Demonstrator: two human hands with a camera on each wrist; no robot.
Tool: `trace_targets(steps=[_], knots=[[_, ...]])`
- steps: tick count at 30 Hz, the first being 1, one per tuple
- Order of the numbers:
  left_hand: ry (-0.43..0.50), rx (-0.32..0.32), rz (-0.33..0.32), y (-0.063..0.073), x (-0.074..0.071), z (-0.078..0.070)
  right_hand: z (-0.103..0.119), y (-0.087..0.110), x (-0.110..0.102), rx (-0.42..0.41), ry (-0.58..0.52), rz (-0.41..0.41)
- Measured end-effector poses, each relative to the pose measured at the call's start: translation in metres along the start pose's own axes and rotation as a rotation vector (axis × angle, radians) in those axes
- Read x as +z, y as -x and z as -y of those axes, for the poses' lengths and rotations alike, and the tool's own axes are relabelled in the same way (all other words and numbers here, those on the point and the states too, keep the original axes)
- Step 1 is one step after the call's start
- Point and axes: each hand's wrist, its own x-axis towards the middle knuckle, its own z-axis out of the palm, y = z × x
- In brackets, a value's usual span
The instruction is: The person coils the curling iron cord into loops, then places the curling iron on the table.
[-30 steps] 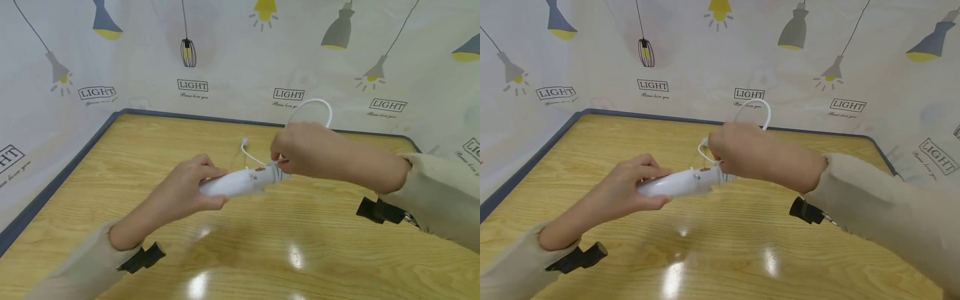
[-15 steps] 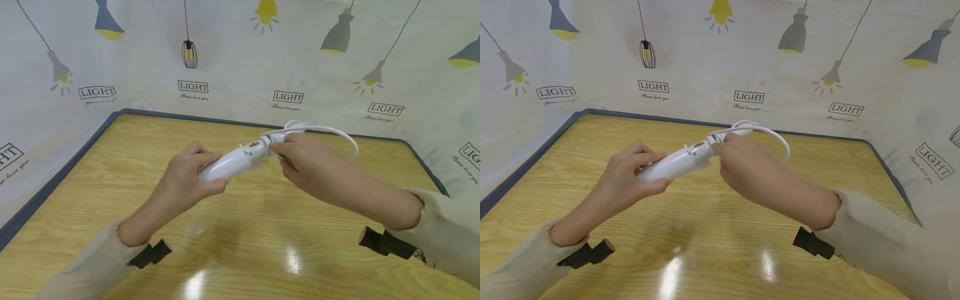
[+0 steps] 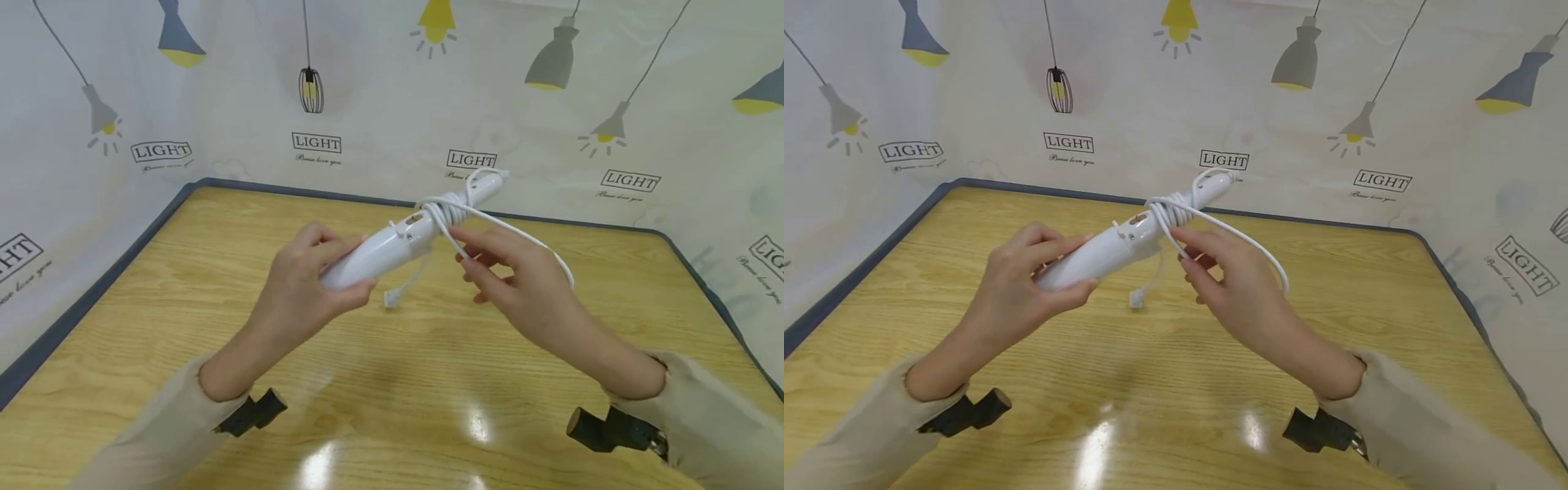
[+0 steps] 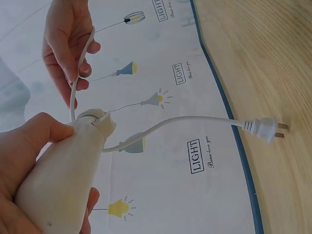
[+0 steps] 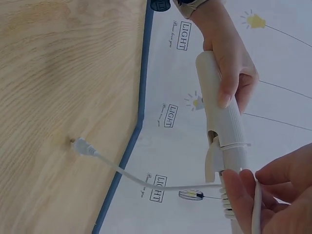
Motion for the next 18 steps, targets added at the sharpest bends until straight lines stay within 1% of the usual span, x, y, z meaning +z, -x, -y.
trace_targets(steps=[3,6,10,15,18], knots=[[0.004,0.016,-0.015,0.001,0.001,0.001,-0.004,0.002,0.002,0.022,-0.088,-0.022],[0.014,0.037,-0.03,0.001,0.001,0.002,-0.007,0.003,0.003,0.009,-0.152,-0.034],[0.059,0.043,-0.041,0.001,0.002,0.001,-0.013,0.004,0.006,-0.045,-0.233,-0.061],[0.143,0.008,-0.032,0.001,0.003,0.0,-0.023,0.007,0.01,-0.147,-0.391,-0.1],[0.161,0.001,-0.028,0.001,0.003,0.001,-0.027,0.008,0.012,-0.174,-0.441,-0.111]])
